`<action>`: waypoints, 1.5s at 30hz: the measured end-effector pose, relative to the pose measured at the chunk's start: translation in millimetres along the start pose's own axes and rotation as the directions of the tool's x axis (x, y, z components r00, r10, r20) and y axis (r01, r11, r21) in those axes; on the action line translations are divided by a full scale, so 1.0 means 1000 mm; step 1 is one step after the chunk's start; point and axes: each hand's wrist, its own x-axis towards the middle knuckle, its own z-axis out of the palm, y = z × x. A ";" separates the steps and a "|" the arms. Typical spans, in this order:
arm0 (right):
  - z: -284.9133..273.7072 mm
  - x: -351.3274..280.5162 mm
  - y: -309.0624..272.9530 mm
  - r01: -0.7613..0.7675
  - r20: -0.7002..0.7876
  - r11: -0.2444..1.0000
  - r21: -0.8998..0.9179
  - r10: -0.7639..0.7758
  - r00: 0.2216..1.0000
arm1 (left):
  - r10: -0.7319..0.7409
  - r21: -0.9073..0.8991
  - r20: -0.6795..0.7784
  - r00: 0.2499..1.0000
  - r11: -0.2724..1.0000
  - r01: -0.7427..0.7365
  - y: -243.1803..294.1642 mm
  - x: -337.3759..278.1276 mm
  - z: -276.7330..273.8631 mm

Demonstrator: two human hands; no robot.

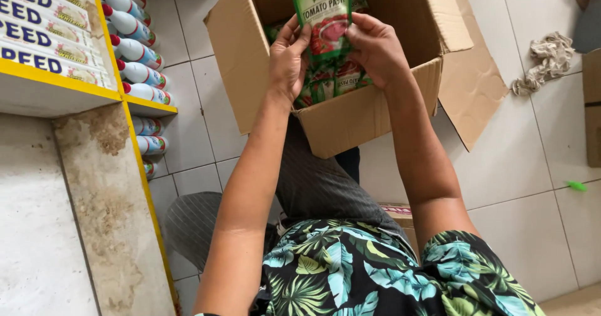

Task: Stock store shelves by transferring tomato paste packets from a cardboard box on the floor to the shelf.

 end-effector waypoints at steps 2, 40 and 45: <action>-0.007 0.003 0.006 0.003 -0.066 0.990 -0.139 -0.012 0.998 | 0.025 -0.001 -0.006 1.000 1.000 -0.025 -0.005 0.003 -0.007; 0.400 -0.018 0.000 0.485 0.749 0.874 -0.022 -0.307 0.587 | 0.606 0.827 0.563 0.562 -0.400 -0.396 0.366 -0.325 0.086; 0.527 -0.041 0.030 0.665 0.912 0.746 -0.041 -0.244 0.330 | 0.644 0.827 0.558 0.523 -0.483 -0.287 0.424 -0.419 0.075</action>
